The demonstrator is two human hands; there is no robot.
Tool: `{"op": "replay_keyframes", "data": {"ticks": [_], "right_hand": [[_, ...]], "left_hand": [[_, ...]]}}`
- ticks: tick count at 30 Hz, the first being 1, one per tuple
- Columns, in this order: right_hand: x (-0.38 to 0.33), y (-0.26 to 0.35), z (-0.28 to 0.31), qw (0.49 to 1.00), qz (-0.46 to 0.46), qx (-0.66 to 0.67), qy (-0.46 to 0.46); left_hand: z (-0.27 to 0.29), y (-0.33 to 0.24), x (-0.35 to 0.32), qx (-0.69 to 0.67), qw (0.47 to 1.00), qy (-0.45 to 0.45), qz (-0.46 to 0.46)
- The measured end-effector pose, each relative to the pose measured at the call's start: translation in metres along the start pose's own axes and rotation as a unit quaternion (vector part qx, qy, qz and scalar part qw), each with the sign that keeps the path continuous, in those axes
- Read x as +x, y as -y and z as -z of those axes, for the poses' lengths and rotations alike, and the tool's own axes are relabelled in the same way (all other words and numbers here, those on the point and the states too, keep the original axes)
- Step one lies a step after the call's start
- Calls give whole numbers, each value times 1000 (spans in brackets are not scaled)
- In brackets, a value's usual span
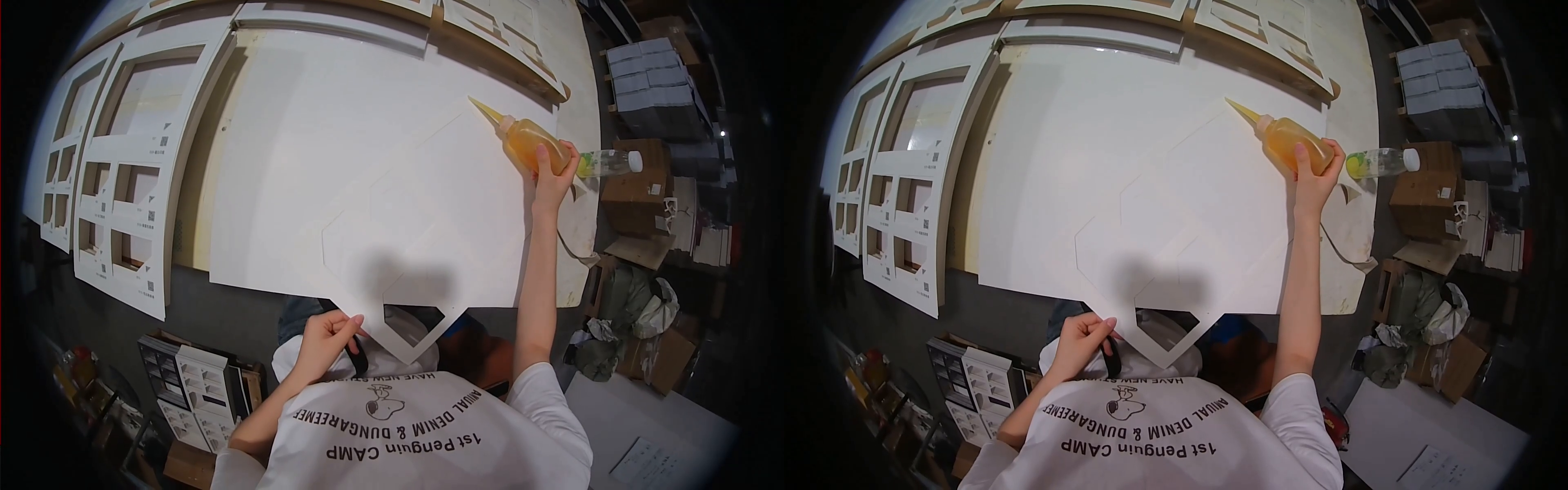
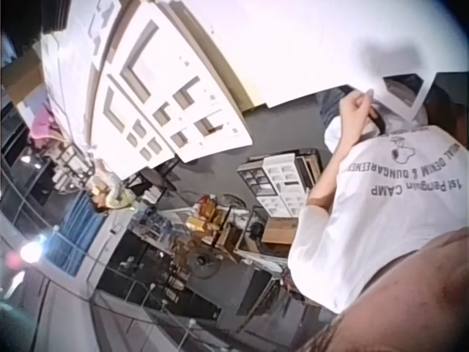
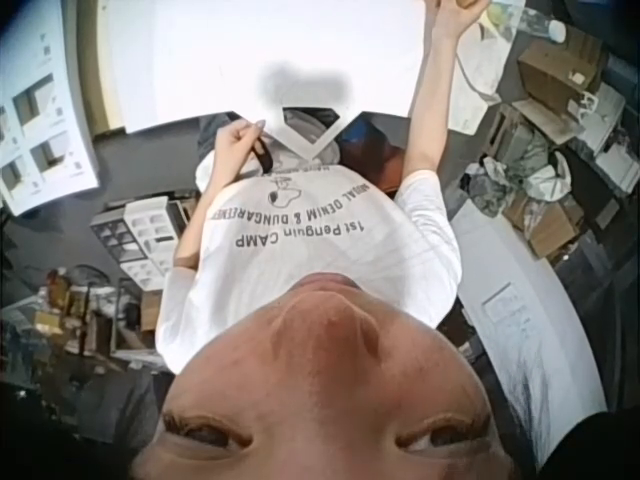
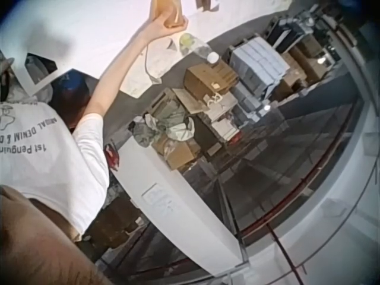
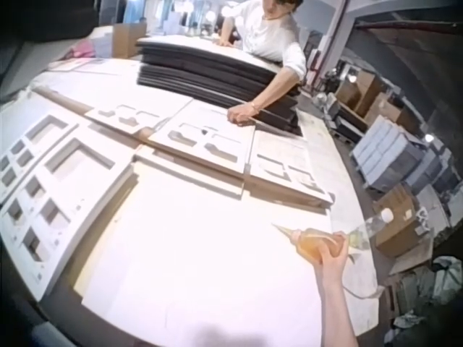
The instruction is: The recorder applies glue to cardboard frames using a squeeze bottle at a workbench.
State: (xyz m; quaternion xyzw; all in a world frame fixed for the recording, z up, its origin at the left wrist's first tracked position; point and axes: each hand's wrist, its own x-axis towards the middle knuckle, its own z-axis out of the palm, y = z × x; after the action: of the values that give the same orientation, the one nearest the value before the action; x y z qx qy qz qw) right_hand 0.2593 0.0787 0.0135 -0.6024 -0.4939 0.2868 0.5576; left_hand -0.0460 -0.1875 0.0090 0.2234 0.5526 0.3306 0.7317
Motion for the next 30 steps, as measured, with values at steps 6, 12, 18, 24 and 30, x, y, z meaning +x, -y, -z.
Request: {"op": "replay_keyframes", "data": {"ticks": [6, 12, 18, 24, 30], "right_hand": [[-19, 4, -3, 1000, -13, -19, 14], [-48, 20, -10, 998, -47, -15, 50], [-78, 26, -17, 995, -51, -10, 86], [-114, 50, -32, 991, -50, -5, 125], [-148, 61, -43, 981, -74, 25, 180]], "left_hand": [[4, 3, 2, 15, 999, 22, 24], [3, 0, 1, 3, 1000, 18, 20], [4, 3, 2, 10, 1000, 22, 13], [2, 1, 1, -8, 1000, 15, 3], [7, 10, 3, 4, 999, 31, -5]]}}
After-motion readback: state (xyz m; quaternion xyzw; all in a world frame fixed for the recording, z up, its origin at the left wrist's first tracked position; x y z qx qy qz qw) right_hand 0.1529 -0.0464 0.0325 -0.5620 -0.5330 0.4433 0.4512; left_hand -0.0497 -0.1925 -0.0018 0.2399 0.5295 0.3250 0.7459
